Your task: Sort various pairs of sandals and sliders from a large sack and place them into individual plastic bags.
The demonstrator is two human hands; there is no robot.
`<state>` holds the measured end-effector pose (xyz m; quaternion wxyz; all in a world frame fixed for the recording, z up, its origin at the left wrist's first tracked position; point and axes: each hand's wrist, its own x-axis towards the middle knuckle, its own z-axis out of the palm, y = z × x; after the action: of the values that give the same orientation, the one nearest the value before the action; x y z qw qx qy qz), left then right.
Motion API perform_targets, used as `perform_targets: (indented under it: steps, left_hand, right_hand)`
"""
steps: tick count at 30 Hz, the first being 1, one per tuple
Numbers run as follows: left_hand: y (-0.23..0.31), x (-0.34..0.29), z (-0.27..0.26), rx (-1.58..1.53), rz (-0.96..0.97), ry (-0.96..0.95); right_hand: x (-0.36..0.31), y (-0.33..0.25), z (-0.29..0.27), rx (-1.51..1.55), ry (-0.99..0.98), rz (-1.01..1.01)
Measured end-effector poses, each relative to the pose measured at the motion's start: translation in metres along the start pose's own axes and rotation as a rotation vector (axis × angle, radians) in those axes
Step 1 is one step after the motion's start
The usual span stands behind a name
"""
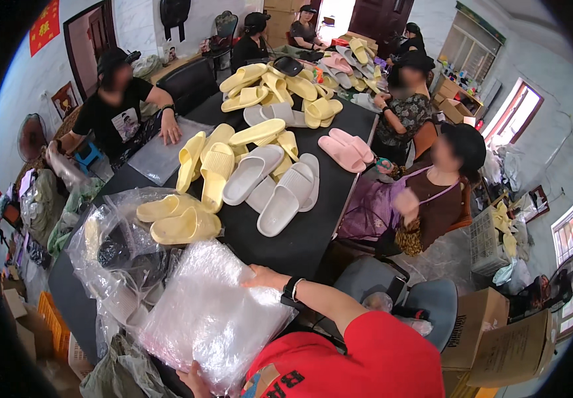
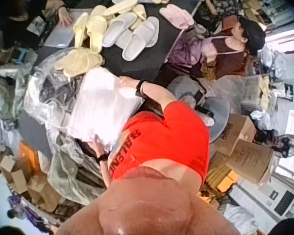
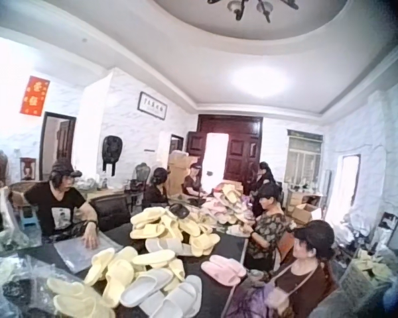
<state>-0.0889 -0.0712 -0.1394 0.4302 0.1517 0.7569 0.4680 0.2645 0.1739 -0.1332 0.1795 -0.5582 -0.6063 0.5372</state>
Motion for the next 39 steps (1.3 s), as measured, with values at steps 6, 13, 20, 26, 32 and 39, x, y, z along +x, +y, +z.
perform_targets:
  steps: [6,13,20,26,32,39]
  left_hand:
    - [-0.025,0.019,0.002,0.159,0.128,0.095]
    - [-0.001,-0.001,0.016,0.127,0.052,0.162]
    - [0.016,-0.022,0.014,-0.156,0.129,0.018]
    - [0.004,0.008,0.011,-0.085,0.121,0.021]
    - [0.038,-0.013,0.026,-0.211,0.09,-0.062]
    - [0.019,-0.01,-0.021,0.09,0.222,0.303]
  right_hand:
    - [0.004,0.013,0.004,0.093,0.001,-0.035]
    - [-0.001,0.005,-0.002,0.007,0.031,-0.022]
    - [0.0,-0.013,0.001,0.05,-0.013,-0.111]
    - [-0.008,-0.009,0.002,0.321,-0.101,-0.018]
    - [-0.01,0.014,-0.003,0.292,-0.04,0.011]
    - [-0.01,0.018,-0.008,0.126,0.108,-0.043]
